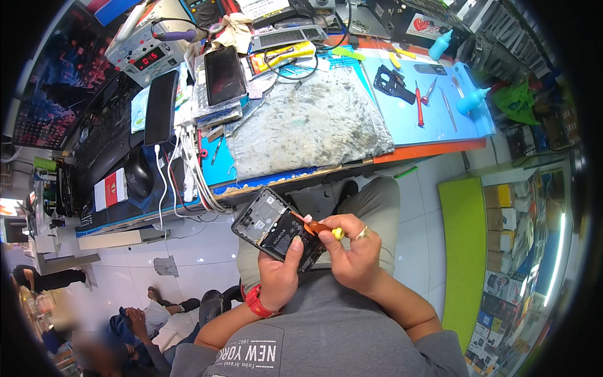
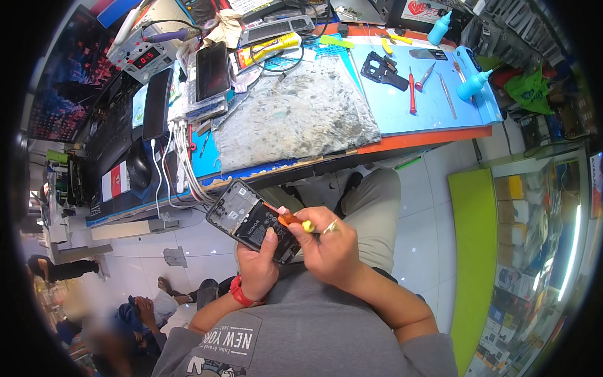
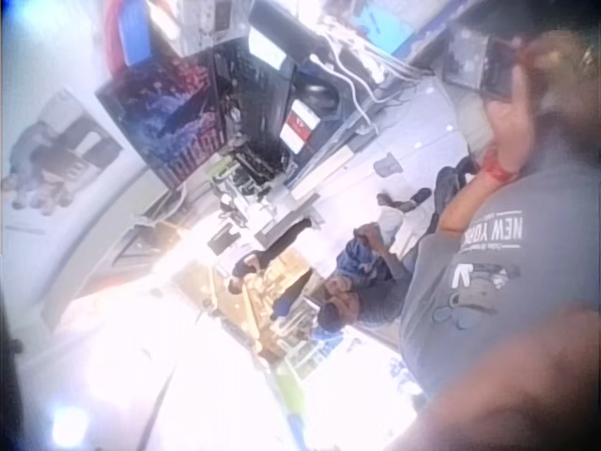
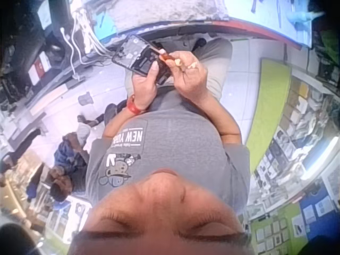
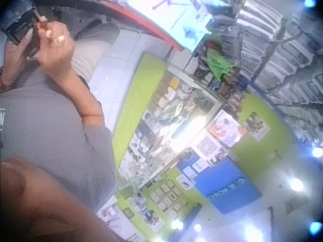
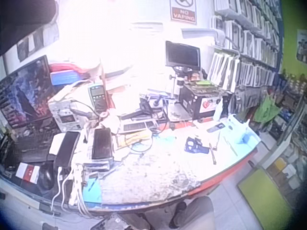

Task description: The person disassembles a mobile phone using a small screwdriver and tweezers to remove internal components and apply adhesive.

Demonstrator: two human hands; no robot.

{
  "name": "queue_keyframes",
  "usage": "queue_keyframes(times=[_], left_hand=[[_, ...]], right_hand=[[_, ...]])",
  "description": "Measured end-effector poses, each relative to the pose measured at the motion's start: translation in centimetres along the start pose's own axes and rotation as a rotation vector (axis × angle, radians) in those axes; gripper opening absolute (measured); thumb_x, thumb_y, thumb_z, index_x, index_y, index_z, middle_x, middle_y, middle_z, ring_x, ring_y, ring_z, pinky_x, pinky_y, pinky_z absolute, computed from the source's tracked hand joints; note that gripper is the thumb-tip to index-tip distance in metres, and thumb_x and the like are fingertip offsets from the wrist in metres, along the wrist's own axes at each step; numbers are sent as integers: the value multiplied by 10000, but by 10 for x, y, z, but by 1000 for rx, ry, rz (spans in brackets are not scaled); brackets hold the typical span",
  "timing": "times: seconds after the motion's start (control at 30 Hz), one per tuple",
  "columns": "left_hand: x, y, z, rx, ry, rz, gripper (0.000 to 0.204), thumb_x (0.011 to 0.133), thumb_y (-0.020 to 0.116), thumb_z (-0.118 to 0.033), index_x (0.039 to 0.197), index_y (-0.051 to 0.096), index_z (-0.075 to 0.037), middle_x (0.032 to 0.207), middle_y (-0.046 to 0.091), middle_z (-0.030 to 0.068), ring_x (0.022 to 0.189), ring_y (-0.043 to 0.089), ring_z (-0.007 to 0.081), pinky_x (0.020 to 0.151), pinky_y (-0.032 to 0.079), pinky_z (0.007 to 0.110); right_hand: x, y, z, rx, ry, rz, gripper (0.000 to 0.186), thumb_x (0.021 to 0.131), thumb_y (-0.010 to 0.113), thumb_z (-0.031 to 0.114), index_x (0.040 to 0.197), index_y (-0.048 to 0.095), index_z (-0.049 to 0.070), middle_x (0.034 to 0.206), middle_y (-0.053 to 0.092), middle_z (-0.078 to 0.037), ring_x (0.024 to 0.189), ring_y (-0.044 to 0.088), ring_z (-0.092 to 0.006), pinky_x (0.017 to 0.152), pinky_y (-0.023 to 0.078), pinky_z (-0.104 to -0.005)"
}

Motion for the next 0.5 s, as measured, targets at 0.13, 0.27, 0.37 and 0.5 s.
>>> queue_keyframes(times=[0.13, 0.27, 0.37, 0.5], left_hand=[[-1, -1, -1, 44, 24, -12, 300, 1052, 584, -135, 1298, 585, 38, 1265, 679, 130, 1126, 653, 174, 985, 524, 333], [-3, -5, -1, 104, 15, -28, 298, 1050, 592, -143, 1285, 593, 40, 1227, 697, 120, 1076, 672, 166, 946, 543, 320], [-3, -7, 0, 126, 1, -29, 304, 1046, 601, -151, 1281, 595, 41, 1210, 701, 119, 1061, 676, 165, 928, 553, 324], [-2, -5, -5, 40, -39, -15, 306, 1041, 605, -152, 1277, 596, 43, 1196, 702, 123, 1052, 678, 169, 929, 561, 335]], right_hand=[[-1, 0, 14, -121, -228, -41, 215, 908, 766, 88, 1028, 609, 3, 902, 716, -159, 739, 721, -268, 615, 551, -325], [0, 0, 7, 12, -120, -11, 195, 900, 751, 36, 1030, 611, -2, 895, 713, -170, 756, 728, -268, 635, 559, -318], [-2, -1, 0, 156, 1, -47, 126, 908, 739, 34, 981, 645, -8, 878, 707, -133, 701, 691, -230, 622, 534, -310], [-7, -2, -10, 282, 147, -40, 113, 925, 738, 55, 971, 662, -16, 856, 703, -107, 694, 670, -171, 624, 517, -288]])
Point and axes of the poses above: each hand's wrist, its own x-axis towards the middle knuckle, its own y-axis out of the palm, z = x × y, the point moved 5 cm from there along x, towards the middle knuckle
